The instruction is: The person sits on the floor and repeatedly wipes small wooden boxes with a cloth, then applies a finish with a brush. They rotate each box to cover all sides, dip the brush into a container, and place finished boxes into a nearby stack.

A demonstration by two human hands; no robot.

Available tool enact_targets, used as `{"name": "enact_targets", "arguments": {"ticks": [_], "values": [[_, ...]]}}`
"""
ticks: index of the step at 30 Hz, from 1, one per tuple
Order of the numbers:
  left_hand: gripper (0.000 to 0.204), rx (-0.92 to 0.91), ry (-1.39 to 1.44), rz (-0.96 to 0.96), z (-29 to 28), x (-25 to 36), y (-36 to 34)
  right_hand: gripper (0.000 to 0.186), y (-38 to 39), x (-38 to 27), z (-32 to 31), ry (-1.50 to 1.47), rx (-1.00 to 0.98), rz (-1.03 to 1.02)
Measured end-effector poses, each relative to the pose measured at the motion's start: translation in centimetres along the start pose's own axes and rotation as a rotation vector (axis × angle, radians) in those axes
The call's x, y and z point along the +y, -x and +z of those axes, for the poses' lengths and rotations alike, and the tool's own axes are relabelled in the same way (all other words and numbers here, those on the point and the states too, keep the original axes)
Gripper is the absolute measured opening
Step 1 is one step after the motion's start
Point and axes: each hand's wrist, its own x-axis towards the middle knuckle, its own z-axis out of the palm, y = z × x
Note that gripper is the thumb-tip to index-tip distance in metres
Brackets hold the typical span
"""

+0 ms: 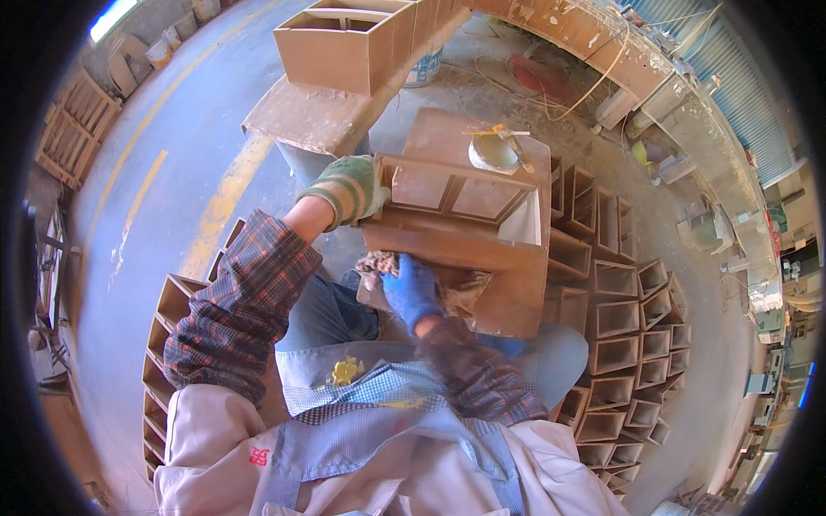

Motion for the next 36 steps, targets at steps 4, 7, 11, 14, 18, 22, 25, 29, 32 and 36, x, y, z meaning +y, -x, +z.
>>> {"name": "enact_targets", "arguments": {"ticks": [4, 7, 11, 14, 18, 22, 25, 29, 32, 36], "values": [[0.032, -0.049, -0.051, 0.045, -0.1, -0.1, -0.6, 0.036, 0.5, -3.2, -0.6, -0.265, 0.106, 0.104], [0.032, -0.128, -0.067, 0.03, 0.2, -0.3, -1.5, 0.037, 1.3, -5.3, -3.3, -0.564, 0.197, -0.291], [0.034, -0.135, 0.003, 0.111, 0.6, -1.2, -2.6, 0.036, 2.7, -7.6, -6.3, -0.586, 0.357, -0.264], [0.045, -0.292, 0.288, -0.054, 0.0, -2.4, -2.3, 0.038, 4.3, -6.3, -10.3, -1.155, 0.293, -0.328], [0.058, 0.024, 0.391, -0.238, -1.7, -3.7, 2.9, 0.044, 8.1, -3.6, -14.8, -0.752, 0.509, -0.325], [0.065, 0.107, 1.091, -0.014, 3.3, 0.3, 15.2, 0.057, 11.2, -3.1, -12.9, -0.659, 0.236, -0.001], [0.066, 0.009, 1.633, -0.025, 9.9, 5.4, 20.7, 0.064, 11.7, -4.2, -9.4, -0.551, -0.193, -0.056], [0.039, 0.262, 2.327, -0.4, 14.7, 4.8, 20.0, 0.061, 11.7, -5.9, -7.9, -0.626, -0.483, -0.233], [0.038, 0.452, 2.284, -0.325, 14.1, 1.0, 19.0, 0.045, 10.6, -6.7, -10.8, -0.731, -0.572, -0.031], [0.048, 0.819, 1.546, -0.192, 11.1, -2.5, 14.9, 0.038, 5.8, -8.3, -12.5, -0.107, 0.105, -0.446]]}}
